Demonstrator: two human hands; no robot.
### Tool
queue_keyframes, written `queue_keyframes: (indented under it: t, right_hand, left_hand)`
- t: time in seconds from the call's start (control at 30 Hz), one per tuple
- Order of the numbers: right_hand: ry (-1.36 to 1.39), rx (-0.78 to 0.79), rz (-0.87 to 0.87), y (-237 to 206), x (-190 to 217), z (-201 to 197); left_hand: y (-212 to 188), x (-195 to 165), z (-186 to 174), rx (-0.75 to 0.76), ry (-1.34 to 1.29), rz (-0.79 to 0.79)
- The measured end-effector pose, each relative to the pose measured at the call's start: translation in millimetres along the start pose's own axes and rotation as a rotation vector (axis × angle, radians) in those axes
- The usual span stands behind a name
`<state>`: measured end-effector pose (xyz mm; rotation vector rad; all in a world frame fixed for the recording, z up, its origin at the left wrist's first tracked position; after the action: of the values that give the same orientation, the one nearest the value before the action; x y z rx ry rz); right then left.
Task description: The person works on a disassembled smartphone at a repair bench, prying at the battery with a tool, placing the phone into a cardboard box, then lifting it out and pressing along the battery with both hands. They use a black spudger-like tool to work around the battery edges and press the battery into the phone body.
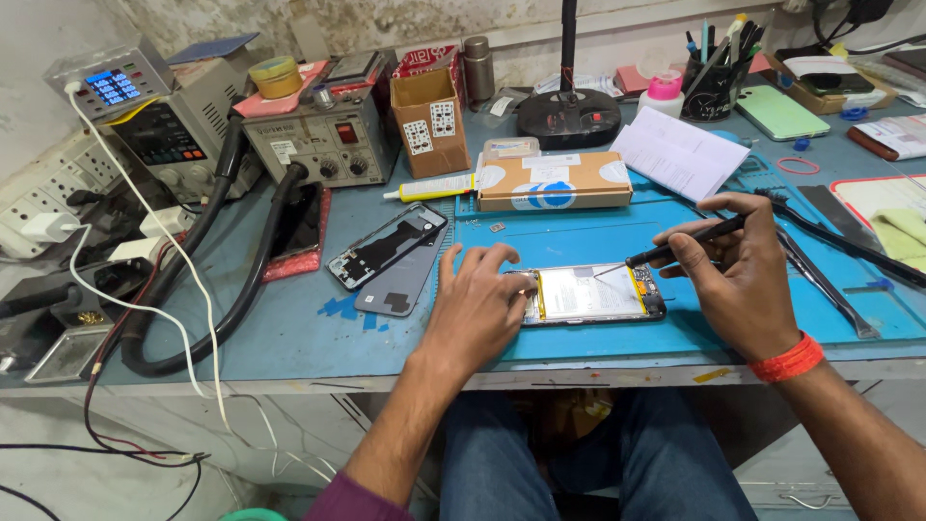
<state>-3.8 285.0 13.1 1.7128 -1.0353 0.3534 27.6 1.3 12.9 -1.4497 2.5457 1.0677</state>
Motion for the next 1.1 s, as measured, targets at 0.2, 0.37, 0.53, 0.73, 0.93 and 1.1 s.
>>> queue_keyframes:
  t: [0.2,0.37,0.53,0.73,0.93,1.1]
  right_hand:
    - [0.043,-0.011,0.002,-1.0,2.5,1.9]
    - [0.019,-0.023,0.026,-0.2,5.1,-0.3]
    - [0.032,-0.010,0.036,-1.1,4.0,-1.0]
    - [-0.010,-0.015,0.033,-1.4,6.0,-2.1]
    - [-0.019,-0.011,0.027,-0.9,7.3,-3.0]
    - [-0.027,-0.008,0.029,-0.8,6.4,-2.8]
  left_hand:
    - [-0.9,15.3,-0.5,0.008,-0.163,0.003]
    - [-2.5,20.6,-0.1,-0.107,-0.255,-0.013]
    - [-2.8,19.2,-1.3,-0.063,-0.219,-0.065]
    - [-1.7,12.8,-3.3,-0.045,-0.182,-0.038]
    - [-1.4,10.3,-2.3,-0.007,-0.141,-0.049]
    - [1.5,6.5,-0.1,0.035,-0.063,-0.085]
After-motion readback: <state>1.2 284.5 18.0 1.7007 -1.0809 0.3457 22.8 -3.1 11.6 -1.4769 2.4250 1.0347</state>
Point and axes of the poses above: each hand's wrist, its own y-axis towards the middle knuckle, its own z-axis out of the palm, x = y × z, the point moved 1 cm from there along y, towards the middle knuckle, and after that the axes turned 12 degrees about -y, right-handed, at the moved point
